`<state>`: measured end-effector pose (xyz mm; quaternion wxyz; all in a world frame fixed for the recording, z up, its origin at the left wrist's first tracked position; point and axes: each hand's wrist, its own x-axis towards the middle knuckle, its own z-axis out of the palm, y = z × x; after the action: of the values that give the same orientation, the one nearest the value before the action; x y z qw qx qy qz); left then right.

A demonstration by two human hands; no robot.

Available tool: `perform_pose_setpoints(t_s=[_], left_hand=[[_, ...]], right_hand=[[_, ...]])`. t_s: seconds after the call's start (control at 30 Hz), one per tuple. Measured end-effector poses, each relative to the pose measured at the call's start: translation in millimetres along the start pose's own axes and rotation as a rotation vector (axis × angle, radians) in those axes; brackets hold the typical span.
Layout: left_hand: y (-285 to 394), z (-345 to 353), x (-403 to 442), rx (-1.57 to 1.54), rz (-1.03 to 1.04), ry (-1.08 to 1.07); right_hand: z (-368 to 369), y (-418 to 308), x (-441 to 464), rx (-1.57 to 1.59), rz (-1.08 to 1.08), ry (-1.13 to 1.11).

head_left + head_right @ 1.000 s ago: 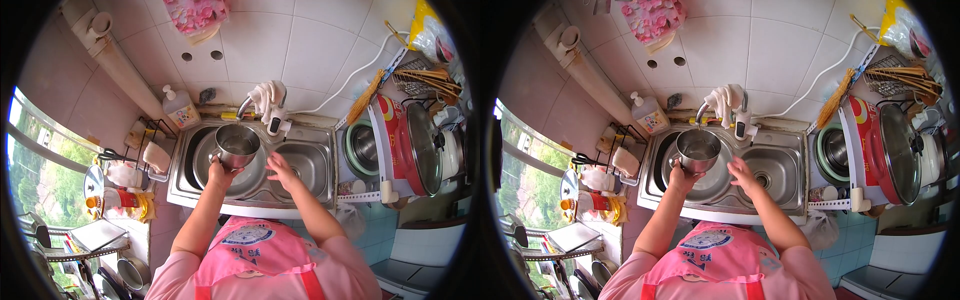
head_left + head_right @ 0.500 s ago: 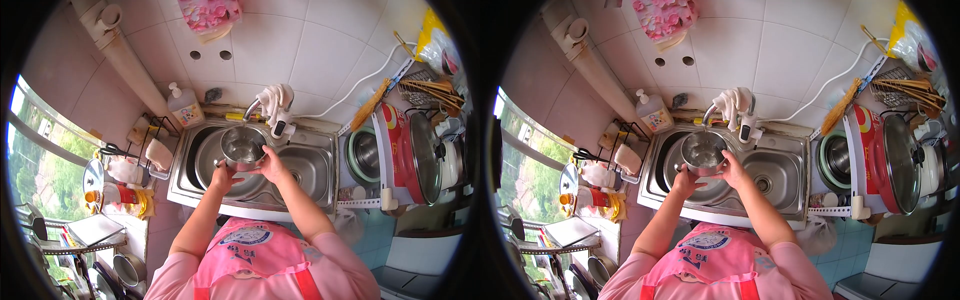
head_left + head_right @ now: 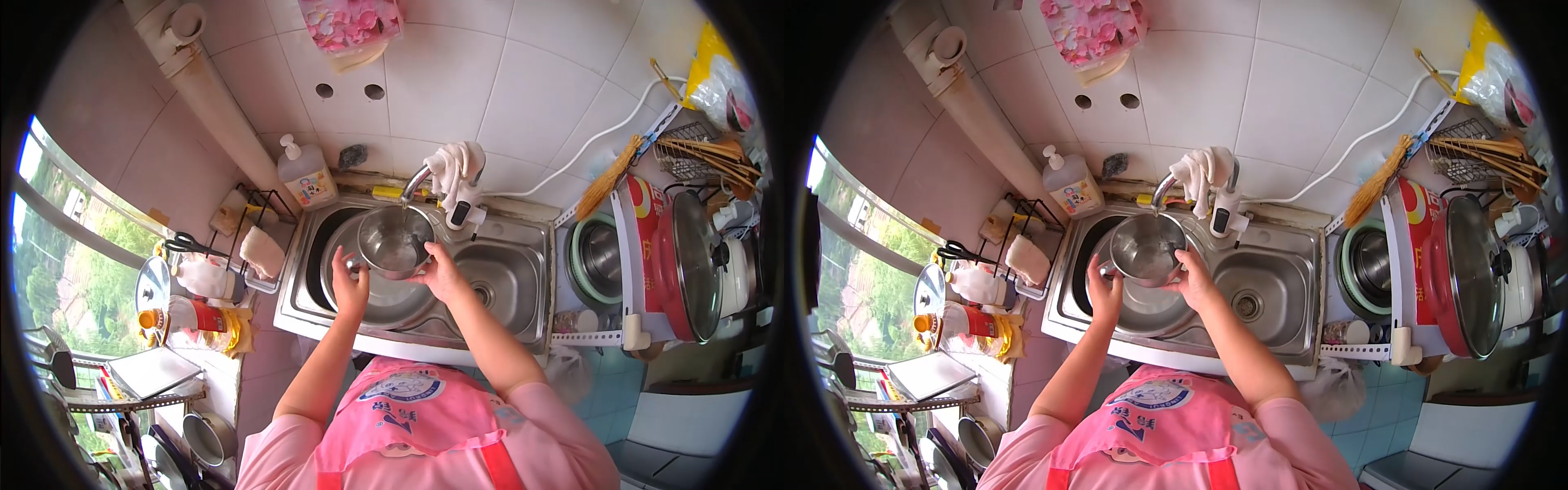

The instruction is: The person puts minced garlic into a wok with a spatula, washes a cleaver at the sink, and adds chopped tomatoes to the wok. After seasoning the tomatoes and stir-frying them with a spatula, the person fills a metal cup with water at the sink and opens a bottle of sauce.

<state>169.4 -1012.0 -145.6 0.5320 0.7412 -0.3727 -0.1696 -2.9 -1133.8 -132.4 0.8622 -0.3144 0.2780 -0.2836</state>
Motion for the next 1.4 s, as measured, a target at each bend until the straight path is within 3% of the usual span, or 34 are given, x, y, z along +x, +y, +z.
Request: perform_pose_setpoints(t_s=[0.07, 0.13, 0.17, 0.27, 0.33, 0.43, 0.57, 0.8, 0.93, 1.03, 1.1, 1.3, 1.4], left_hand=[[-4.7, -2.6, 2.3, -0.061, 0.017, -0.043], [-24.2, -11.3, 12.3, -0.433, -0.057, -0.182], [-10.5, -22.0, 18.8, -0.551, -0.308, -0.208], [-3.4, -36.9, 51.0, -0.725, -0.571, -0.333], [-7.4, -28.6, 71.3, -0.714, -0.627, -0.384], [-4.5, -5.6, 90.4, -0.555, -0.721, -0.703], [8.8, 9.8, 89.0, -0.611, -0.739, -0.875], [14.4, 12.3, 71.2, -0.837, -0.912, -0.822], [9.7, 16.4, 59.7, -0.780, -0.936, -0.719], [6.7, 19.4, 46.8, -0.850, -0.912, -0.598], [6.4, 20.7, 40.9, -0.902, -0.922, -0.518], [9.9, 22.2, 31.8, -0.922, -0.865, -0.410], [17.0, 21.5, 29.2, -0.895, -0.814, -0.365]], right_hand=[[-5.1, -3.9, 5.5, -0.026, -0.033, 0.021], [1.6, -16.9, 3.0, -0.008, -0.072, 0.071], [-3.6, -23.1, 3.5, 0.012, -0.071, 0.049], [-8.5, -36.8, 1.2, -0.008, -0.098, 0.108], [-12.9, -41.9, 2.7, -0.054, -0.109, 0.129], [-33.6, -37.6, 12.8, -0.042, -0.042, 0.087], [-31.8, -38.6, 8.6, -0.014, 0.001, 0.093], [-45.8, -25.0, 8.9, -0.070, 0.073, 0.066], [-48.5, -17.7, 9.4, -0.118, 0.105, 0.055], [-31.3, -20.1, -5.1, -0.061, 0.038, 0.123], [-27.9, -17.7, -16.5, -0.041, -0.029, 0.299], [-57.8, 14.4, -101.2, -0.083, 0.056, 0.183], [-69.3, 33.6, -135.0, -0.188, 0.143, 0.269]])
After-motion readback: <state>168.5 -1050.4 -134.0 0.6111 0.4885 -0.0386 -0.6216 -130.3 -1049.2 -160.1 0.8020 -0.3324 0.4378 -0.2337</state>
